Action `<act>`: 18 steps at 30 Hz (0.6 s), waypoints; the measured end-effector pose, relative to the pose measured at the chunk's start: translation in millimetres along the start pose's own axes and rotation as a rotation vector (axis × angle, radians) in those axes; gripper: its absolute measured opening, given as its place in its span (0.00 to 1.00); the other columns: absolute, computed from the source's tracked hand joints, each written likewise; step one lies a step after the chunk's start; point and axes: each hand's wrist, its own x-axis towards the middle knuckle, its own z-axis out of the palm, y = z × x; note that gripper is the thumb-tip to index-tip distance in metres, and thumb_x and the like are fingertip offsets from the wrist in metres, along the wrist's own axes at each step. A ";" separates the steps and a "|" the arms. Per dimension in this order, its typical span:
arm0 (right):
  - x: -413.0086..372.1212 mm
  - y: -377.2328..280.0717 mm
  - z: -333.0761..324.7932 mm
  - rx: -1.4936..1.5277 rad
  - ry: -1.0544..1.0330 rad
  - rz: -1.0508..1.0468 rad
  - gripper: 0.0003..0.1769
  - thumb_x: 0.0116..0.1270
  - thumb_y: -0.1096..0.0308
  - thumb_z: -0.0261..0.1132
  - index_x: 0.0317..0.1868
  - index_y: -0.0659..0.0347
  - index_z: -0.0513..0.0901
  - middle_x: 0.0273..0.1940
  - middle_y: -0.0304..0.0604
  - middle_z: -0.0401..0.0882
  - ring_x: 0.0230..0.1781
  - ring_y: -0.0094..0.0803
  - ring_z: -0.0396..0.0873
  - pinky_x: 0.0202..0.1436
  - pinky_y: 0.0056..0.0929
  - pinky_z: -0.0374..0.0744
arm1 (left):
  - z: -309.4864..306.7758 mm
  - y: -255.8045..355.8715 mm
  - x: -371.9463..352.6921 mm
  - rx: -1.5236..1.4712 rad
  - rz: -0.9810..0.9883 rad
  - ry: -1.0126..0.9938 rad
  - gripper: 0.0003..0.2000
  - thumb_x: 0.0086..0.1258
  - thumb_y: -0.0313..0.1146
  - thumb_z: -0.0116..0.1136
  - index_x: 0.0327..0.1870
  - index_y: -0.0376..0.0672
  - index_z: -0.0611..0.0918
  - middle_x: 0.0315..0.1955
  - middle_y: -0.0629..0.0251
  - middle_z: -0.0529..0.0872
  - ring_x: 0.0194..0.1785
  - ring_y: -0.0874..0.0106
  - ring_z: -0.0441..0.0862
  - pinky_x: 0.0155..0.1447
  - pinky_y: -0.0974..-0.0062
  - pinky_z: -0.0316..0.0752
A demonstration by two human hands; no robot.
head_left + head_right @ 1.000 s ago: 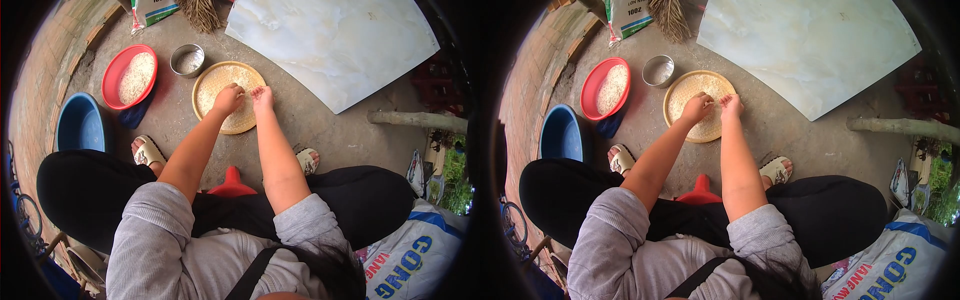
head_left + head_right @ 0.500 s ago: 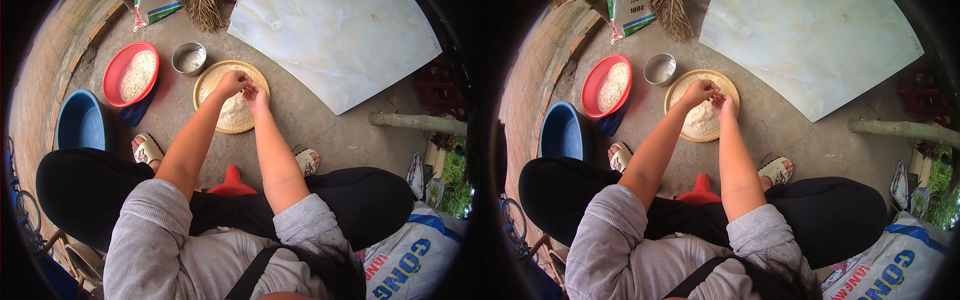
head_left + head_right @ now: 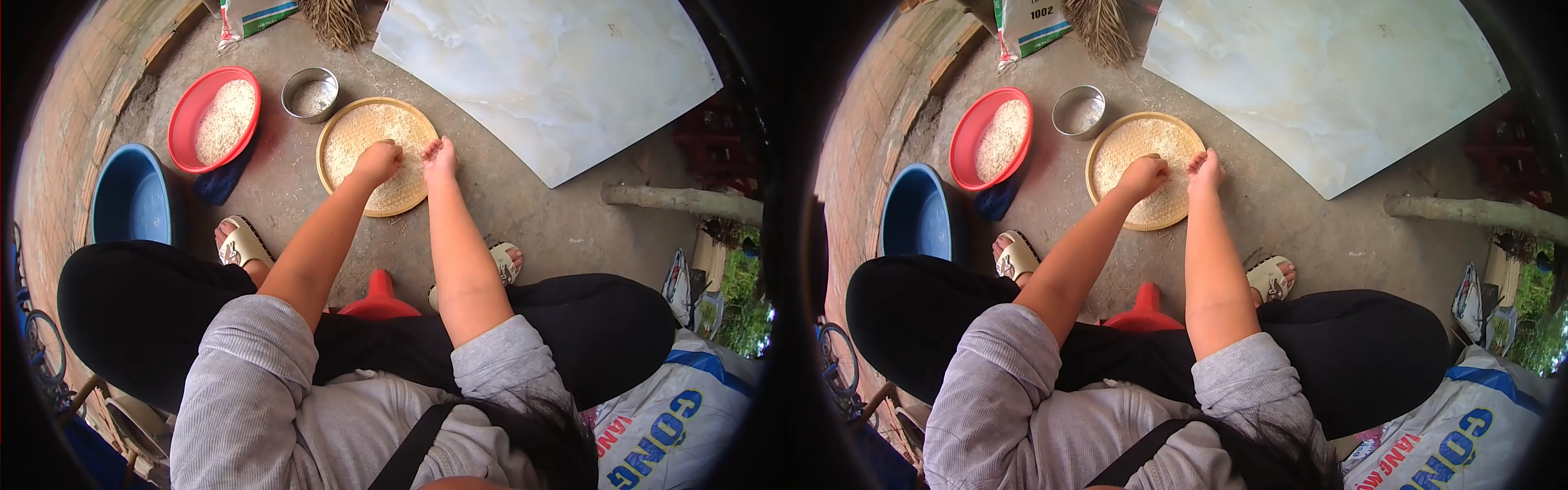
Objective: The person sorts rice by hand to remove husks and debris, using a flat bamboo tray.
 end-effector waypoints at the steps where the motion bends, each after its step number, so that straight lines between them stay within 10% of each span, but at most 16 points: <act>1: -1.0 -0.7 0.1 0.016 0.000 0.001 0.14 0.69 0.59 0.56 0.27 0.57 0.73 0.21 0.36 0.70 0.18 0.26 0.69 0.24 0.25 0.73 | 2.1 -1.7 0.8 -0.031 -0.080 -0.013 0.06 0.54 0.29 0.63 0.32 0.42 0.85 0.29 0.57 0.85 0.36 0.60 0.83 0.43 0.67 0.77; 6: 2.8 -6.1 -4.2 0.165 -0.035 0.079 0.11 0.70 0.62 0.54 0.31 0.59 0.73 0.25 0.37 0.73 0.23 0.27 0.71 0.32 0.29 0.77 | -15.2 7.9 11.7 -0.150 -0.267 0.047 0.06 0.55 0.31 0.61 0.33 0.44 0.85 0.32 0.57 0.84 0.40 0.60 0.83 0.46 0.65 0.77; 14: -2.9 -13.2 -11.0 0.286 -0.172 0.150 0.12 0.70 0.61 0.52 0.33 0.60 0.74 0.28 0.39 0.73 0.26 0.31 0.73 0.50 0.40 0.80 | 31.5 21.0 14.0 0.106 0.092 -0.007 0.14 0.55 0.28 0.60 0.44 0.38 0.81 0.45 0.55 0.81 0.46 0.56 0.80 0.49 0.63 0.77; 18: 2.6 -13.4 -16.1 0.225 -0.158 0.138 0.12 0.70 0.61 0.52 0.35 0.61 0.75 0.30 0.40 0.73 0.29 0.33 0.75 0.50 0.39 0.79 | 29.5 14.4 15.7 0.013 -0.076 -0.011 0.07 0.56 0.27 0.60 0.34 0.37 0.84 0.31 0.58 0.85 0.37 0.58 0.83 0.43 0.67 0.78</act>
